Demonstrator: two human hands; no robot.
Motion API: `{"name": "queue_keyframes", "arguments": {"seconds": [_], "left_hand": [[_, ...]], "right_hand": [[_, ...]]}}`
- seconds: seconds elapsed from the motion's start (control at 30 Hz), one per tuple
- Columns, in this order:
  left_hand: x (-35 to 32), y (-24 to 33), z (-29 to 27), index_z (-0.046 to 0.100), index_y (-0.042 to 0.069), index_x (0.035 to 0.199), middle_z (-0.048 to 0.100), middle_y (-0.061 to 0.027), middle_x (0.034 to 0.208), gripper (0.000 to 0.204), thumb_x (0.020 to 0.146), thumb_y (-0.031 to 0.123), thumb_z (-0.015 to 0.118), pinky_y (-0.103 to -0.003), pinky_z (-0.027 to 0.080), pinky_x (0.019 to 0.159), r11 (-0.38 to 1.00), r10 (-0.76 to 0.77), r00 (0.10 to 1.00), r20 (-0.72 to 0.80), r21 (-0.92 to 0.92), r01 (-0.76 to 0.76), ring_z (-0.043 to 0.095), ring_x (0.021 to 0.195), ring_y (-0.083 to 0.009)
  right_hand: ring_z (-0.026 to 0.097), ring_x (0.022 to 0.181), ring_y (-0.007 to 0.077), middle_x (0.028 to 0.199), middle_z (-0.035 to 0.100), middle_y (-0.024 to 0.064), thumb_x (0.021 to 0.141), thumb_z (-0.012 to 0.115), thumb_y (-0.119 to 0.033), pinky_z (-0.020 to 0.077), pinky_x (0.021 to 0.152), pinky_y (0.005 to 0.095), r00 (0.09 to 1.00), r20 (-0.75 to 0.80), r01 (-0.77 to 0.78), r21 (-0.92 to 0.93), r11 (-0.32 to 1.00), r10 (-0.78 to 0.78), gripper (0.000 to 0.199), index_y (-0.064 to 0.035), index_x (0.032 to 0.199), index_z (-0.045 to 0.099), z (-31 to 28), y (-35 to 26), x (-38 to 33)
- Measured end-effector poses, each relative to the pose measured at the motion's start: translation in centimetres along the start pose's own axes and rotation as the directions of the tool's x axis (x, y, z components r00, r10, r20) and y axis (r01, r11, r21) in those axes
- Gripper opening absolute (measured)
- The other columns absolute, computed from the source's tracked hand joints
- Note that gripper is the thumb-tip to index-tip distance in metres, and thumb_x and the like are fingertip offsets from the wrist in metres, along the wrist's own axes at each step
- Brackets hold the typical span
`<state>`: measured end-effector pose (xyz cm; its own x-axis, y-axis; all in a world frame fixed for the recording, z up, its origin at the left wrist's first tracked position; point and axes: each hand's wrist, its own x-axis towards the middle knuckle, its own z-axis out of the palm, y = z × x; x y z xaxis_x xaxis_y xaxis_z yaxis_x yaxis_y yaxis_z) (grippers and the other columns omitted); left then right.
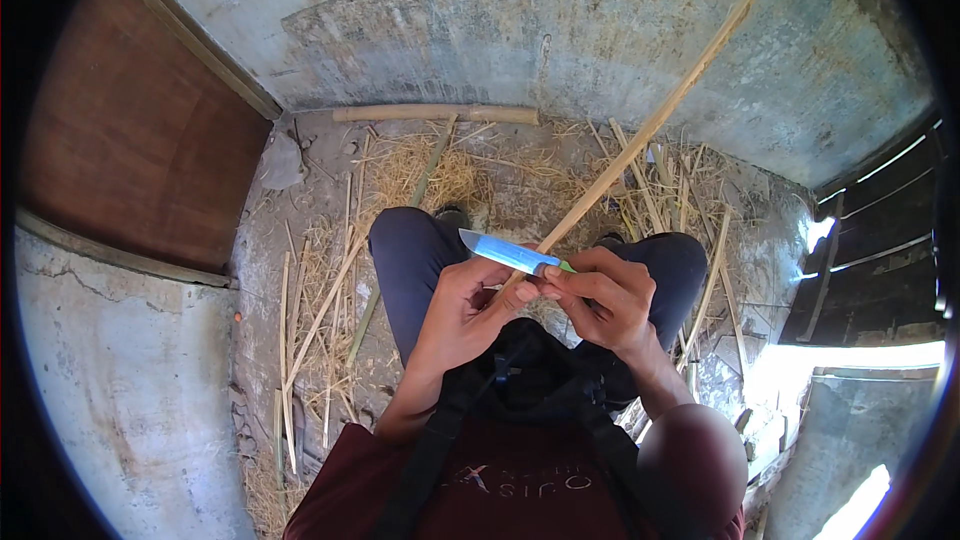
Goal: The person shaves a wooden pole using a knife held in the right hand while steadying the pole with the left hand, creating wood curls on the ground.
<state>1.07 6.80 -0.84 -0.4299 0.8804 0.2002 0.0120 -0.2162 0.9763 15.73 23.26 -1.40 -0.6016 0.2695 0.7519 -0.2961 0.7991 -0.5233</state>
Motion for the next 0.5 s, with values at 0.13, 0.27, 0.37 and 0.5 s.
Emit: {"name": "queue_keyframes", "arguments": {"seconds": [0.13,0.27,0.37,0.5], "left_hand": [[-0.1,0.0,0.3,0.077,-0.001,0.126,0.079,-0.0042,0.092,0.025,0.103,0.010,0.079,-0.021,0.045,0.057,0.998,-0.048,0.990,-0.136,0.040,0.054,0.062,0.073,-0.0014],[0.0,-0.3,0.8,0.084,0.002,0.112,0.077,-0.0024,0.085,0.015,0.099,0.009,0.083,-0.021,0.038,0.055,0.987,0.054,0.973,-0.227,0.158,-0.018,0.057,0.068,0.0002],[0.1,-0.2,1.0,0.084,0.001,0.105,0.075,-0.0010,0.079,0.012,0.096,0.009,0.086,-0.021,0.034,0.053,0.978,0.102,0.958,-0.269,0.201,-0.048,0.054,0.064,0.0007],[-0.1,-0.4,0.8,0.080,-0.002,0.095,0.072,0.0003,0.072,0.014,0.095,0.010,0.088,-0.021,0.032,0.052,0.975,0.129,0.950,-0.284,0.213,-0.069,0.050,0.061,0.0014]], "right_hand": [[0.070,0.062,0.0146,0.085,0.075,0.0112,0.081,0.095,-0.004,0.0516,0.051,0.0263,1.000,-0.004,-0.008,-0.013,1.000,0.008,0.024,-0.0073,0.101,0.081,-0.2,-0.9,0.4],[0.068,0.059,0.0140,0.083,0.074,0.0101,0.081,0.095,-0.004,0.0496,0.049,0.0262,1.000,-0.030,-0.005,-0.057,0.998,0.004,0.022,-0.0072,0.098,0.081,-0.4,-1.6,0.5],[0.067,0.057,0.0142,0.081,0.071,0.0077,0.080,0.095,-0.005,0.0485,0.048,0.0273,0.999,-0.035,-0.016,-0.073,0.997,0.013,0.025,-0.0089,0.100,0.081,-0.5,-2.0,0.5],[0.064,0.055,0.0151,0.079,0.067,0.0039,0.080,0.095,-0.008,0.0473,0.045,0.0302,0.999,-0.046,0.008,-0.140,0.990,-0.014,0.030,-0.0127,0.106,0.082,-0.5,-2.2,0.3]]}}
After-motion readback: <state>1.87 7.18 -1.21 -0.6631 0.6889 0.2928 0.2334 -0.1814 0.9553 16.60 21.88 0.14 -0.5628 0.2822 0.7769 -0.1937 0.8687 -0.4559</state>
